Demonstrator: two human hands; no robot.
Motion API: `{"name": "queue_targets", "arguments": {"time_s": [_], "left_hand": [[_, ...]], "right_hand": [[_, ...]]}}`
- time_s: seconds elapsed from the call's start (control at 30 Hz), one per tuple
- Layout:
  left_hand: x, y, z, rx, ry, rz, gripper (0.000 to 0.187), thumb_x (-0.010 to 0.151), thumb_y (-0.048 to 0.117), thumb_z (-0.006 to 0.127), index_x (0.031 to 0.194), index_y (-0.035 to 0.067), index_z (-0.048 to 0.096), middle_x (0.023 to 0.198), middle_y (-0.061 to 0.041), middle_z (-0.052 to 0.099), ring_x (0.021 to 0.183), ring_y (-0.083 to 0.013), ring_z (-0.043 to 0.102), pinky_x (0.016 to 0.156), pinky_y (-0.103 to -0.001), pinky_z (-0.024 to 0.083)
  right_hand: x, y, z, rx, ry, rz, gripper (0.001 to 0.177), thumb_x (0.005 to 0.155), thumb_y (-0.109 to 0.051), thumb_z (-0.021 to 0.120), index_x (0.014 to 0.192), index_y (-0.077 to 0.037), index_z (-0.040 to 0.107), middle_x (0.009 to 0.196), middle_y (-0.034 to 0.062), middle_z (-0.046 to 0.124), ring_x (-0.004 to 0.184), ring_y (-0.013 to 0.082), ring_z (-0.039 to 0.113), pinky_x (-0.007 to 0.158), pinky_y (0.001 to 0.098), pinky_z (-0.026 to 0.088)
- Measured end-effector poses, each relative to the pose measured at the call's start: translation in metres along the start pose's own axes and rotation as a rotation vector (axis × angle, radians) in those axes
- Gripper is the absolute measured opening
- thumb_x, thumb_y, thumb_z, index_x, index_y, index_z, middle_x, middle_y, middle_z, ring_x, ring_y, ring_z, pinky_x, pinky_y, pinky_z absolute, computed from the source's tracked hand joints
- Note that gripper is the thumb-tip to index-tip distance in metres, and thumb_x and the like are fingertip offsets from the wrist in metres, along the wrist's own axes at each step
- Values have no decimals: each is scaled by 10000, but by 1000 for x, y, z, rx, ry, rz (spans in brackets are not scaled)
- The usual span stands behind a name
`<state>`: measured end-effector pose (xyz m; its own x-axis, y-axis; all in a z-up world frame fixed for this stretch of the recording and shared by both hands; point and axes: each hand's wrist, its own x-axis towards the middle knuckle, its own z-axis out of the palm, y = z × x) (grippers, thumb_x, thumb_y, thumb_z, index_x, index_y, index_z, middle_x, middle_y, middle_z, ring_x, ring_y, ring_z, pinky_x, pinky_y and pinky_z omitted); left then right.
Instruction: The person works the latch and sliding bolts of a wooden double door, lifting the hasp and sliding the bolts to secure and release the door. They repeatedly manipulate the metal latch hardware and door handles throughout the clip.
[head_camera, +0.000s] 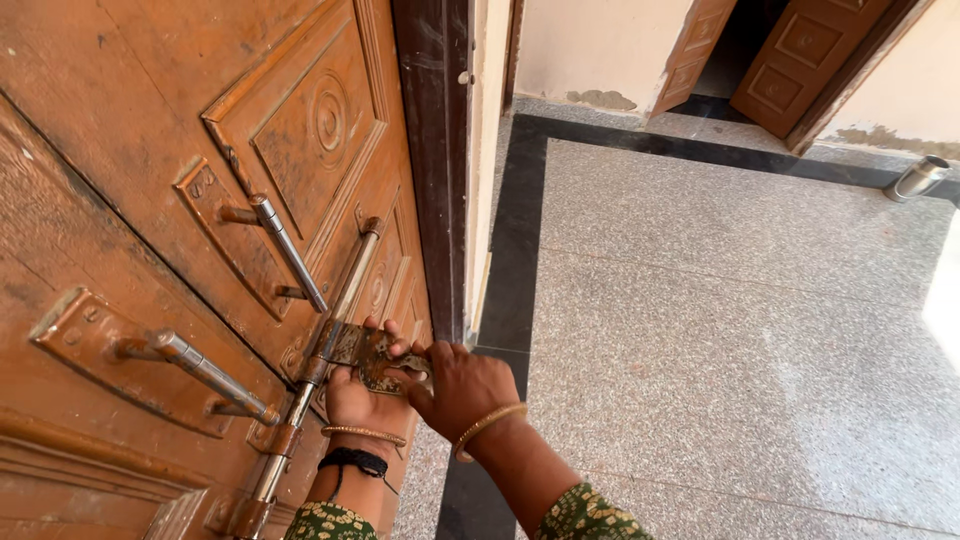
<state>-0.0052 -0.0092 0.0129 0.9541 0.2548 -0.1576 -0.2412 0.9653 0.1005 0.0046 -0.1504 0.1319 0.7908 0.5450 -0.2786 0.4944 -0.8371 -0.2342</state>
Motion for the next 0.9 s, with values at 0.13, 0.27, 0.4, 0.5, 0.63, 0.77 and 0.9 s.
{"name": "queue_targets", "arguments": {"time_s": [0.13,0.27,0.4,0.5,0.63,0.77,0.9], "left_hand": [[-1,1,7,-100,-29,-17,381,1043,221,342,1152,42,659,1067,-125,679,838,-225,611,926,-443,525],[-2,1,4,-73,-66,-30,402,1046,241,328,1190,56,654,1073,-127,682,861,-223,635,934,-445,530],[-3,1,-3,95,13,48,396,1074,294,327,1222,72,620,1075,-140,682,867,-233,643,916,-467,553],[3,2,-11,238,176,84,421,1058,316,332,1246,73,619,1088,-139,694,874,-226,637,894,-452,550],[-9,4,-41,288,367,51,506,1026,414,322,1256,67,610,1140,-118,710,1033,-245,686,808,-399,433],[-32,-6,-84,343,495,19,518,1063,449,386,1318,31,552,1158,-134,661,1072,-260,594,981,-498,474],[-41,3,-116,571,559,-12,590,998,508,434,1398,93,561,1304,-82,678,1253,-245,614,1068,-443,431]], "right_hand": [[-5,-9,-24,-31,30,2,665,997,-654,444,1180,-40,620,1029,150,748,860,240,741,680,359,567],[2,-7,-10,51,5,31,587,971,-592,516,1245,-77,579,1066,130,709,817,232,744,621,335,572],[14,3,30,177,13,66,575,965,-539,583,1301,-78,510,1157,112,648,839,262,745,655,352,595],[22,12,62,289,173,-4,562,952,-506,625,1311,-97,488,1176,120,656,923,337,719,752,441,570],[35,17,92,407,196,-12,558,930,-484,630,1314,-109,476,1213,108,667,994,349,709,796,457,571],[44,13,107,461,150,16,550,943,-475,612,1353,-141,463,1285,81,665,1062,330,702,863,443,567],[51,11,117,513,109,41,563,956,-479,595,1392,-154,449,1335,65,658,1147,294,684,938,425,548]]}}
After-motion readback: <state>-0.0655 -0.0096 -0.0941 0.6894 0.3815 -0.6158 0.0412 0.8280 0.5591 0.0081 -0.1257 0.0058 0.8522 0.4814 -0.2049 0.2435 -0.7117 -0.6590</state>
